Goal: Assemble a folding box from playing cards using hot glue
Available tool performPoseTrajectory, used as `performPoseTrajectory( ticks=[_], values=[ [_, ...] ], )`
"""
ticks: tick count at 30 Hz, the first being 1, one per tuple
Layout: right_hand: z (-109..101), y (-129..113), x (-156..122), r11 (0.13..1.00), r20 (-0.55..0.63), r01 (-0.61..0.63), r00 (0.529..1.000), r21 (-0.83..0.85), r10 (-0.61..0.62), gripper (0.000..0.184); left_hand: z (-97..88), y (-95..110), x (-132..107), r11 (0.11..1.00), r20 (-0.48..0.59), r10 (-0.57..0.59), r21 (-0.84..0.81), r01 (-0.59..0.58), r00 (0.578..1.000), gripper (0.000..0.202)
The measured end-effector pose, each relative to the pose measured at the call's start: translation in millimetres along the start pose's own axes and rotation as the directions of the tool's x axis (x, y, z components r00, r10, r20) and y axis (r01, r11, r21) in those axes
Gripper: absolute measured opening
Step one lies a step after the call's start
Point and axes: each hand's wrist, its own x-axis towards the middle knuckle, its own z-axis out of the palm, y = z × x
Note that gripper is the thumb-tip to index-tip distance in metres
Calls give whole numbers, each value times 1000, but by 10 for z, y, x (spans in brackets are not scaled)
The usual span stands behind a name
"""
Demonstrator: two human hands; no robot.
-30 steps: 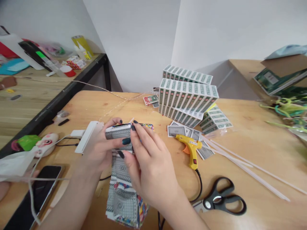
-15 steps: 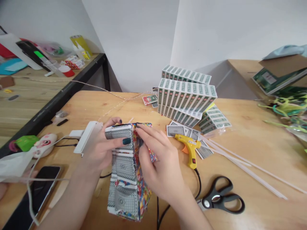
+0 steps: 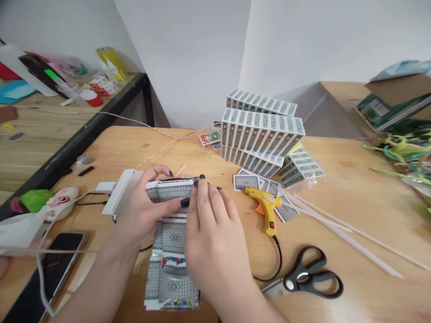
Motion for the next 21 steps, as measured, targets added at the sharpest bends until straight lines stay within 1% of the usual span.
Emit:
performPoseTrajectory(
  ticks=[1, 2, 3, 4, 6, 7, 8, 9, 10, 11, 13, 15, 17, 19, 21],
  values=[
    [-3, 4, 9, 998, -9, -19, 1000, 55, 20, 39, -2, 10, 3, 1000, -1, -1, -20, 0, 1000, 54],
    [-7, 15, 19, 988, -14, -45, 999, 149, 48, 38, -5, 24, 8, 998, 9, -11, -63, 12, 1000, 55],
    [-15, 32, 29, 960, -9, -82, 996, 269, 88, 38, -8, 41, 15, 993, 25, -28, -117, 31, 999, 56],
    [-25, 53, 38, 909, 11, -129, 991, 397, 136, 38, -11, 59, 24, 984, 40, -49, -169, 56, 998, 57],
    [-53, 99, 49, 757, 93, -242, 968, 606, 235, 38, -18, 88, 42, 964, 63, -94, -244, 107, 994, 59],
    [-66, 119, 50, 683, 136, -292, 952, 670, 275, 38, -21, 96, 50, 956, 68, -114, -265, 128, 991, 59],
    [-77, 133, 50, 626, 164, -331, 937, 706, 310, 38, -24, 101, 57, 950, 71, -131, -277, 146, 989, 60],
    [-84, 141, 49, 593, 182, -357, 924, 721, 336, 38, -25, 102, 62, 946, 76, -143, -284, 159, 987, 60],
    [-85, 141, 46, 587, 188, -369, 919, 721, 347, 39, -24, 100, 65, 943, 79, -150, -289, 166, 986, 60],
    [-78, 133, 43, 604, 183, -365, 922, 708, 342, 40, -21, 96, 66, 941, 82, -153, -291, 170, 985, 59],
    [-43, 95, 35, 695, 144, -315, 945, 647, 294, 41, -8, 84, 63, 942, 81, -151, -289, 168, 985, 60],
    [16, 46, 21, 818, 78, -233, 971, 527, 226, 42, 9, 63, 53, 950, 62, -144, -271, 156, 988, 59],
    [80, 16, 6, 910, 32, -171, 985, 377, 172, 43, 24, 33, 44, 966, 29, -127, -223, 130, 991, 58],
    [126, 26, -2, 944, 52, -159, 987, 291, 150, 45, 30, 2, 42, 984, -24, -93, -156, 88, 995, 56],
    [142, 76, 4, 927, 109, -166, 985, 338, 136, 46, 25, -17, 49, 992, -65, -66, -110, 59, 996, 54]
  ],
)
